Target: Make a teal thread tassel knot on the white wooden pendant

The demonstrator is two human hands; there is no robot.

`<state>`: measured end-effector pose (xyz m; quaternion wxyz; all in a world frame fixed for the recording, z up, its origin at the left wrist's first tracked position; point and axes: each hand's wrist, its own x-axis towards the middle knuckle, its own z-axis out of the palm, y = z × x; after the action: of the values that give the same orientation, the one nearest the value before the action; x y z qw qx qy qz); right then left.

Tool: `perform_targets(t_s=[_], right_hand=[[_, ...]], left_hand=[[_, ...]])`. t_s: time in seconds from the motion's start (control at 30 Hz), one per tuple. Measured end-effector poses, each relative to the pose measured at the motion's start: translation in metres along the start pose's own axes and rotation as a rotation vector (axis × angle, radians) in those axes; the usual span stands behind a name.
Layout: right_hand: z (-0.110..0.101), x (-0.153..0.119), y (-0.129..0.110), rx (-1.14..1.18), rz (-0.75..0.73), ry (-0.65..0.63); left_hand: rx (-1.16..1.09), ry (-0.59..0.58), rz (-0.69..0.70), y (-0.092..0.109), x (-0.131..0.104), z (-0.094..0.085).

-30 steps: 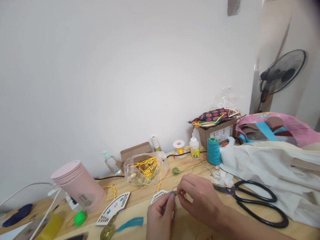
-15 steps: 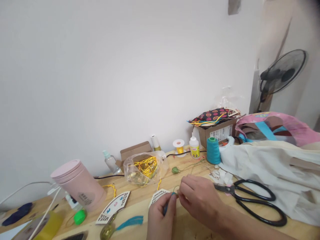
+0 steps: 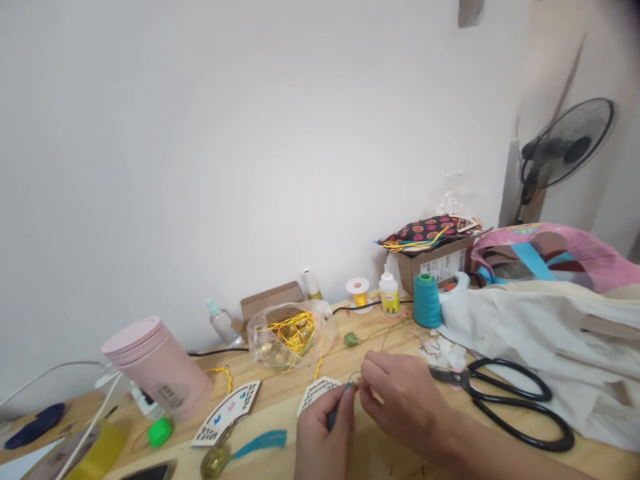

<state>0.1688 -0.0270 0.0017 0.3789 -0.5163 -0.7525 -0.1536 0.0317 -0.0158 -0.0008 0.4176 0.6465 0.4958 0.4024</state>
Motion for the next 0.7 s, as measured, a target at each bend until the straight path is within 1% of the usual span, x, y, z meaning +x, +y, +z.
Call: perform_targets(t_s=[0.07, 0.2, 0.37, 0.43, 0.6, 0.7], right_hand=[[-0.001, 0.001, 0.000, 0.052, 0.057, 0.001], [-0.001, 0.004, 0.001, 0.172, 0.124, -0.023], [-0.001, 0.004, 0.001, 0.295, 0.194, -0.059], [-0.001, 0.004, 0.000, 0.335, 0.230, -0.088], [-0.002, 0.004, -0.002, 0.439, 0.359, -0.212], [-0.002, 0.006, -0.003, 0.496, 0.406, -0.232]], left_hand=[[0.003, 0.004, 0.008, 0.000, 0.001, -0.001], [0.013, -0.043, -0.009, -0.004, 0.004, -0.004], [-0.069, -0.039, -0.034, -0.009, 0.005, -0.003], [-0.096, -0.049, -0.052, -0.009, 0.005, -0.003], [-0.134, -0.052, -0.073, -0.009, 0.006, -0.003], [-0.165, -0.045, -0.054, -0.010, 0.007, -0.004]])
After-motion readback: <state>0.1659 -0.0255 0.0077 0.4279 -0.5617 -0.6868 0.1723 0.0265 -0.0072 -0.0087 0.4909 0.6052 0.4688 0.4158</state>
